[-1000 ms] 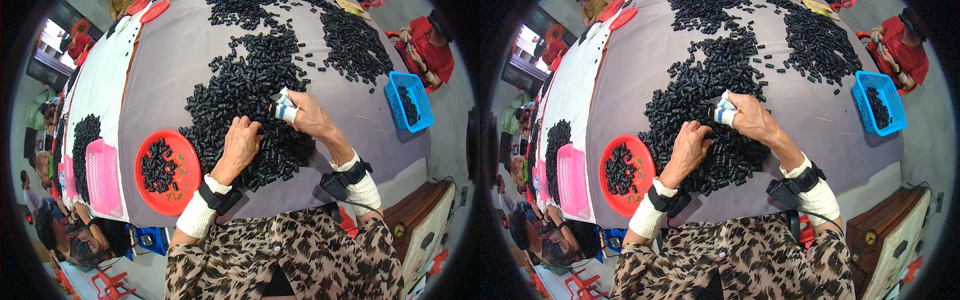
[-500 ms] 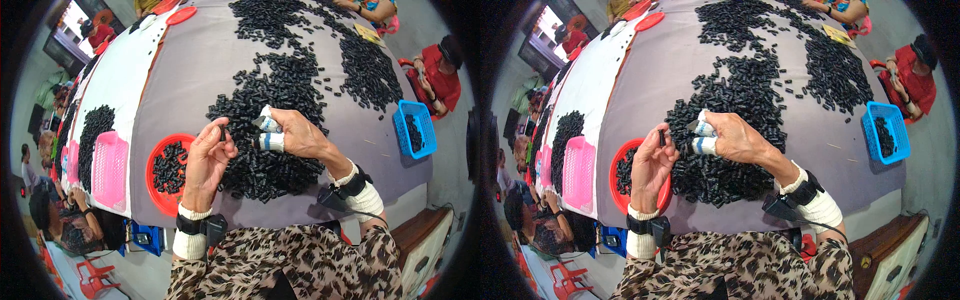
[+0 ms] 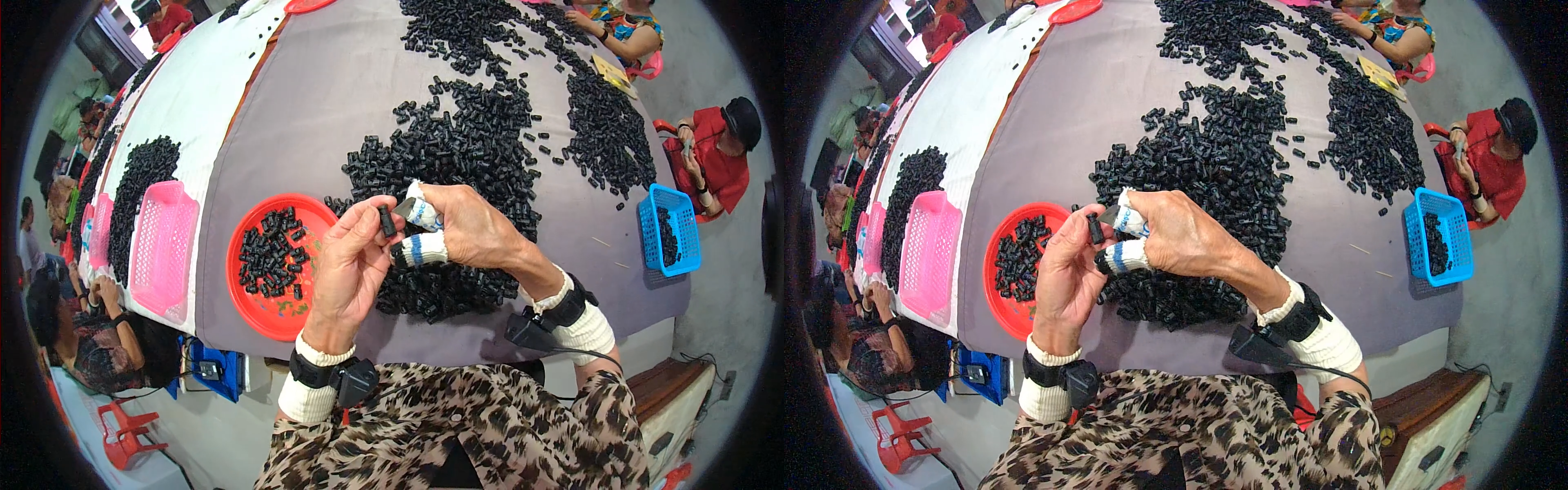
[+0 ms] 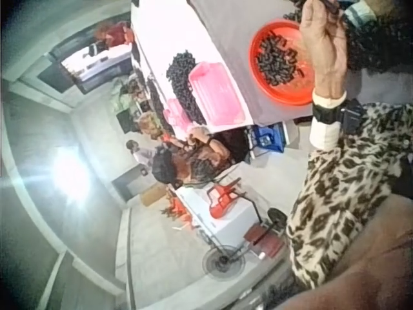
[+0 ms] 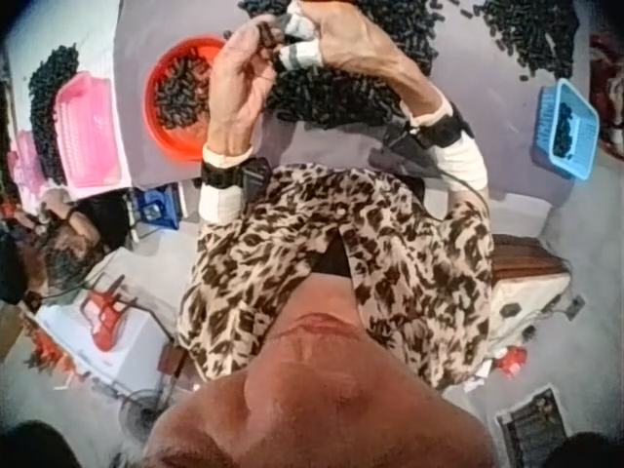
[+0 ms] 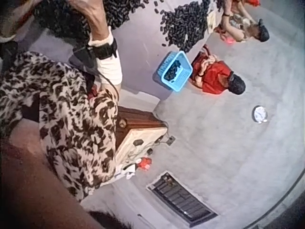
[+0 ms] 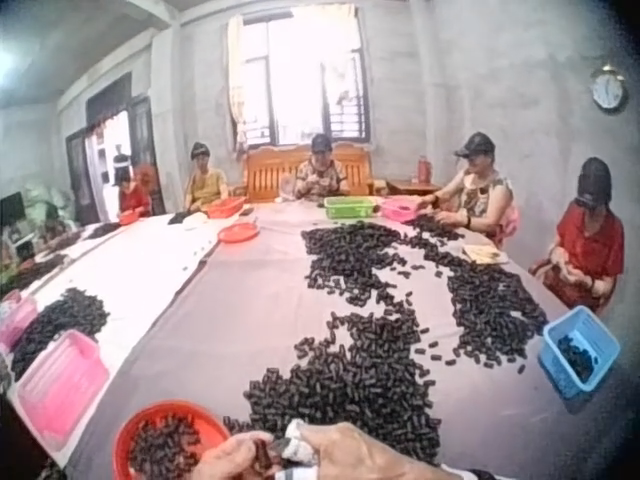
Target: The person is sorting small black plastic components by taking them from a large pile and placing them into containers.
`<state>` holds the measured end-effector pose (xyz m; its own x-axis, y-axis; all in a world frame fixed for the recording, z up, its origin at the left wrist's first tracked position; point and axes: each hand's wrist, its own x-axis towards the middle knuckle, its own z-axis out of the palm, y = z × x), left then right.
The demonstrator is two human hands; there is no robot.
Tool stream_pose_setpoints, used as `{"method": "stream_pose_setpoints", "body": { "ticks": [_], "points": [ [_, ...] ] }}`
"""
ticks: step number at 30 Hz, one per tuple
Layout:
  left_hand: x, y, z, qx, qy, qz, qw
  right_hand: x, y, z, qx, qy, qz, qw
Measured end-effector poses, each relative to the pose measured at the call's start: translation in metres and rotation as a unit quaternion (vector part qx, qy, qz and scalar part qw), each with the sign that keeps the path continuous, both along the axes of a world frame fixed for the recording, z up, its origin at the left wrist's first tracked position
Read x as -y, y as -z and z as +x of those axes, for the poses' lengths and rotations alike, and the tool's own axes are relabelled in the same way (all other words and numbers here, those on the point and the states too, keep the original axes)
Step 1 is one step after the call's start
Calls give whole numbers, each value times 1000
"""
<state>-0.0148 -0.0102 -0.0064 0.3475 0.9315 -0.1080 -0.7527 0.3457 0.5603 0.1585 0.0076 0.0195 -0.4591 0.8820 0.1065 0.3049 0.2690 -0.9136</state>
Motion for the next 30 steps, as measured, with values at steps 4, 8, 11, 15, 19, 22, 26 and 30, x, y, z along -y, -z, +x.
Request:
{"method": "stream_pose_setpoints", "body": {
  "ticks": [4, 8, 11, 15, 19, 22, 26, 30],
  "points": [
    [1, -2, 4, -30, 11, 4, 999, 0, 4, 3, 11, -11, 5, 1000],
    [1, 0, 6, -28, 15, 4, 999, 1, 1, 2, 12, -13, -1, 1000],
    [2, 0, 8, -21, 21, -4, 1000, 1, -1, 4, 5, -8, -3, 1000],
    [2, 0, 10, -1, 33, -15, 999, 4, 3, 7, -21, -1, -29, 999],
    [4, -3, 13, 23, 25, -7, 999, 7, 1, 9, -41, 17, -38, 998],
    [5, -6, 16, 25, 28, 19, 999, 9, -1, 10, -55, 27, -29, 998],
    [5, -4, 17, 8, 26, 26, 999, 11, 1, 12, -55, 36, -11, 998],
    [4, -2, 18, 10, 27, 37, 999, 14, 7, 11, -90, 57, -3, 994]
  ]
}}
